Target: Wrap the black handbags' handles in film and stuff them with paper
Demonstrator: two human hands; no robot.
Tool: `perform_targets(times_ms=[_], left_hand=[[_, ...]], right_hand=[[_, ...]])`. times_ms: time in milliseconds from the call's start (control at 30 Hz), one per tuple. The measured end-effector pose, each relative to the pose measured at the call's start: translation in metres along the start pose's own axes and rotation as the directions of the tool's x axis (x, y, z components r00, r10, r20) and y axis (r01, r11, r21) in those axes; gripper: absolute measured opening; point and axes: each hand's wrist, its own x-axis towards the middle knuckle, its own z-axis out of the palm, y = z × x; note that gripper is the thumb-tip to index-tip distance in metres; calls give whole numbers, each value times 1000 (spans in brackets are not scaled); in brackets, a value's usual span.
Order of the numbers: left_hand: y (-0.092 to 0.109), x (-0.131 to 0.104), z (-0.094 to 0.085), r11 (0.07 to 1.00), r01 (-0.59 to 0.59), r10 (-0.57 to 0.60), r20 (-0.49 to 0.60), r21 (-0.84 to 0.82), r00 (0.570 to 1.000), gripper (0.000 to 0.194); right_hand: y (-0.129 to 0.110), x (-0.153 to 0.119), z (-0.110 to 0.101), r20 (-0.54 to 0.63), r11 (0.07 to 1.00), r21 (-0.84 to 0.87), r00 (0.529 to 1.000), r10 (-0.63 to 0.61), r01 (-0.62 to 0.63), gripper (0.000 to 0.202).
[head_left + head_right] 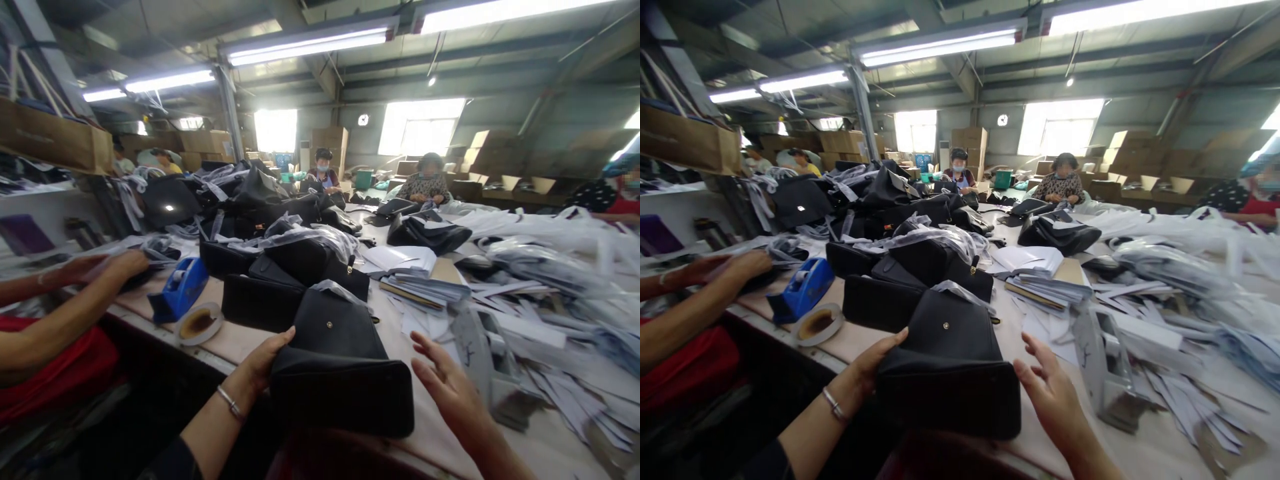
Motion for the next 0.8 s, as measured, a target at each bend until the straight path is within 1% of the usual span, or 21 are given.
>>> perform_targets(times_ms=[33,67,100,133,167,200,267,367,467,533,567,633,667,733,767,800], left_hand=[[-2,-2,1,1000,12,-12,-3,-20,1000,48],[-3,-4,2,999,29,-30,-12,-43,999,48],[-4,-5,5,996,57,-59,-30,-67,998,49],[-4,-5,8,992,89,-95,-56,-91,994,49],[-5,-4,12,986,122,-132,-85,-115,988,51],[-6,-3,16,980,150,-165,-113,-135,980,53],[-10,3,25,972,182,-204,-155,-147,967,54],[-23,15,36,982,168,-181,-166,-88,969,47],[-40,31,45,994,107,-104,-118,15,988,36],[-46,41,51,994,28,-18,-96,104,995,31],[-46,44,55,988,-16,31,-93,154,995,30],[-37,48,65,962,-96,119,-77,254,990,33],[-29,47,72,945,-136,159,-54,298,986,36],[-2,39,89,899,-231,234,37,372,972,44],[14,32,99,871,-288,269,103,397,958,48],[31,23,110,839,-349,301,178,419,937,50]], right_hand=[[8,9,7,62,989,87,992,111,-117,88],[17,13,13,163,956,181,966,202,-230,91],[25,14,18,268,910,264,930,250,-321,92],[31,12,22,359,869,324,899,252,-373,90],[36,9,24,418,850,360,881,221,-384,87],[37,6,24,447,853,375,877,176,-363,84],[36,1,19,431,891,354,895,116,-286,74],[35,-3,-2,312,926,300,941,133,-230,66],[47,-12,-28,202,947,234,964,175,-221,66],[61,-24,-39,173,944,208,959,224,-257,67],[68,-30,-41,156,936,213,955,251,-280,68],[81,-41,-39,99,909,273,950,297,-313,73],[86,-45,-34,75,889,326,946,316,-323,76],[92,-50,-17,62,827,461,941,333,-323,81],[92,-49,-6,90,788,527,943,321,-318,82],[89,-47,7,142,756,576,948,284,-313,81]])
